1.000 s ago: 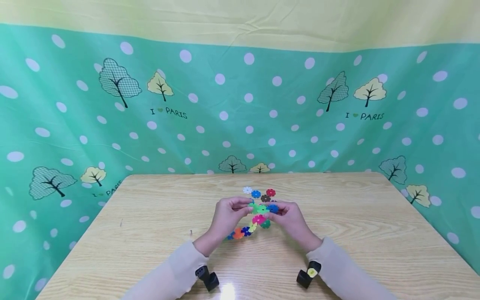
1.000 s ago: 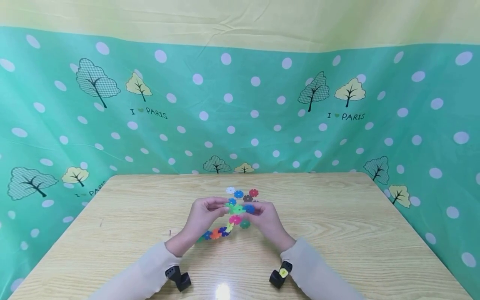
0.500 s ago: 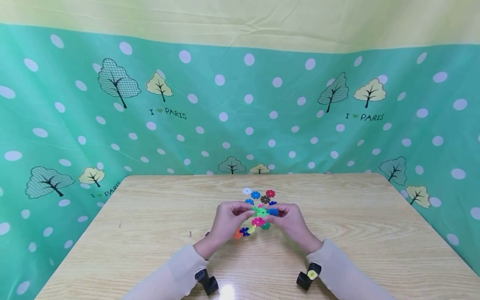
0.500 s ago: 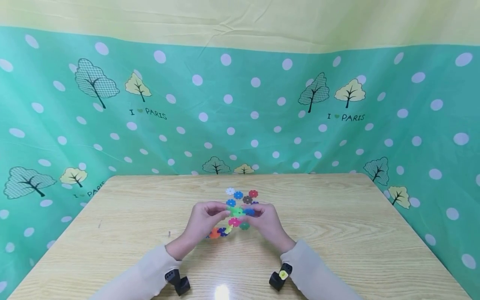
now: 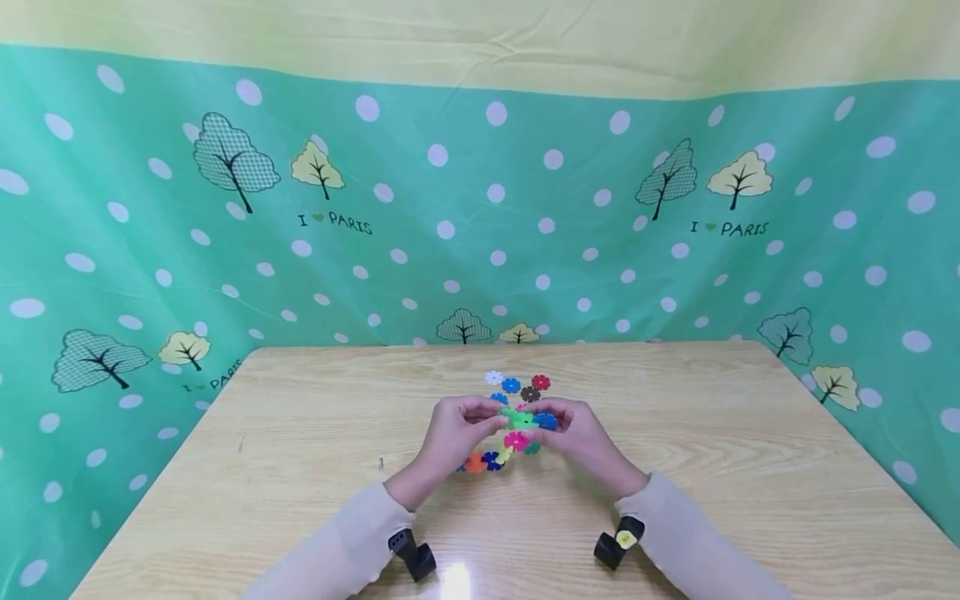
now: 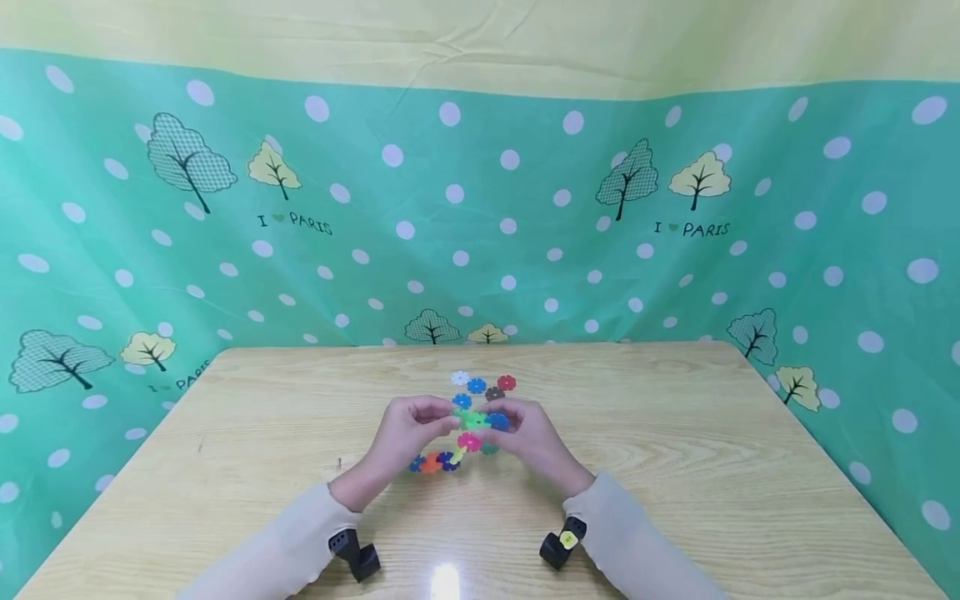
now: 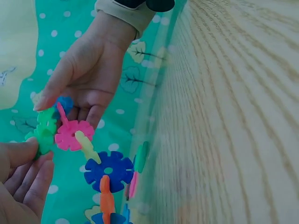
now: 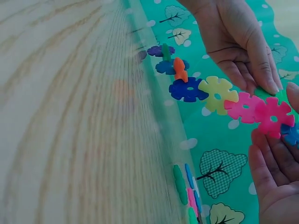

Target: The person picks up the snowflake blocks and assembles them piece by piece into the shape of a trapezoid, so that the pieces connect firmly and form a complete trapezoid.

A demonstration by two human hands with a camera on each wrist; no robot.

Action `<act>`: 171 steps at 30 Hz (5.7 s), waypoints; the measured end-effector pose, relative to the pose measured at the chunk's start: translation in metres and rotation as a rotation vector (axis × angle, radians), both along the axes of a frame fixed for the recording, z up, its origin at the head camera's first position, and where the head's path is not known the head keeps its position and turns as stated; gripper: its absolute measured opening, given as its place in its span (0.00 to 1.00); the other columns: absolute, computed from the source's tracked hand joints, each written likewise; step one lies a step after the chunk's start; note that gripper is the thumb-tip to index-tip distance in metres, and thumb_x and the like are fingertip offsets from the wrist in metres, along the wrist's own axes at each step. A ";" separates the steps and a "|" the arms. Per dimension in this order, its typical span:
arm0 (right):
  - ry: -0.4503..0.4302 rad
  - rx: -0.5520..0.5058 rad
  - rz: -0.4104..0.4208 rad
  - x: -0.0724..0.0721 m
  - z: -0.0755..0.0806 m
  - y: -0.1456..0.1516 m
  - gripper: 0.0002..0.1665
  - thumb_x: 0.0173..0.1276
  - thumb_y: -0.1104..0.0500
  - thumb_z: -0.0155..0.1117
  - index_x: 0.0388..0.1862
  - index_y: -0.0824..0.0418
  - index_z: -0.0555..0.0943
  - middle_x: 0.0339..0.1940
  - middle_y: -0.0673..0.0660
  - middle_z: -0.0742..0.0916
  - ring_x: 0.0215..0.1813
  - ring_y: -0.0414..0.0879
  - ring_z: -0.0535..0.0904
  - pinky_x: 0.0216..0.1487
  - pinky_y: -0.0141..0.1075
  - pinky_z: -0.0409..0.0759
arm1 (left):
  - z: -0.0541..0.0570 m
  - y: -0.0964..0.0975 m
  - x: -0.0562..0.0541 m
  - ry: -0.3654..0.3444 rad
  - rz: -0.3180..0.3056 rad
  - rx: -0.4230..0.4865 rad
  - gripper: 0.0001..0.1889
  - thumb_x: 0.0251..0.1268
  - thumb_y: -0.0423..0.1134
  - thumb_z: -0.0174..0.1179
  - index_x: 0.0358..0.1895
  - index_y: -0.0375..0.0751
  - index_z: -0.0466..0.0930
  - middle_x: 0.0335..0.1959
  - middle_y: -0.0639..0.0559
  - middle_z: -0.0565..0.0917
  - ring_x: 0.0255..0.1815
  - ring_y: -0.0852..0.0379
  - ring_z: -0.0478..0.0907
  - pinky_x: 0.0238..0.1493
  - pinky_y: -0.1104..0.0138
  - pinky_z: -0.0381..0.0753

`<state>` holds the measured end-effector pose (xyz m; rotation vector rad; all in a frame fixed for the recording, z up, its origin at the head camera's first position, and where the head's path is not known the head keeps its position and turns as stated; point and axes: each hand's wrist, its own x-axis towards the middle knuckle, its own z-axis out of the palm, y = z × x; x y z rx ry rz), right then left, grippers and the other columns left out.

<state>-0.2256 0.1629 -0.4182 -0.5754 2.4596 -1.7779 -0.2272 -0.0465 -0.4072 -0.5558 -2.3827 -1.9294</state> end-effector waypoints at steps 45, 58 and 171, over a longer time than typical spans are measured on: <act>0.027 0.082 0.090 -0.011 -0.006 0.022 0.15 0.60 0.56 0.69 0.46 0.58 0.84 0.49 0.55 0.85 0.52 0.48 0.77 0.48 0.34 0.77 | -0.025 -0.034 -0.103 -0.202 -0.304 -0.328 0.18 0.58 0.30 0.63 0.53 0.35 0.78 0.51 0.45 0.82 0.52 0.52 0.78 0.58 0.61 0.75; 0.007 0.085 0.106 -0.012 -0.009 0.023 0.14 0.60 0.55 0.69 0.44 0.57 0.85 0.49 0.54 0.85 0.53 0.50 0.77 0.53 0.41 0.73 | -0.037 -0.026 -0.117 -0.090 -0.337 -0.400 0.21 0.54 0.31 0.66 0.54 0.39 0.79 0.53 0.47 0.81 0.52 0.52 0.78 0.56 0.64 0.76; -0.003 -0.034 0.062 -0.010 -0.011 0.018 0.12 0.63 0.61 0.66 0.43 0.67 0.83 0.38 0.53 0.86 0.35 0.40 0.79 0.35 0.31 0.79 | -0.005 -0.011 -0.021 -0.247 -0.304 -0.051 0.19 0.64 0.37 0.60 0.56 0.34 0.77 0.42 0.45 0.84 0.41 0.46 0.80 0.44 0.61 0.82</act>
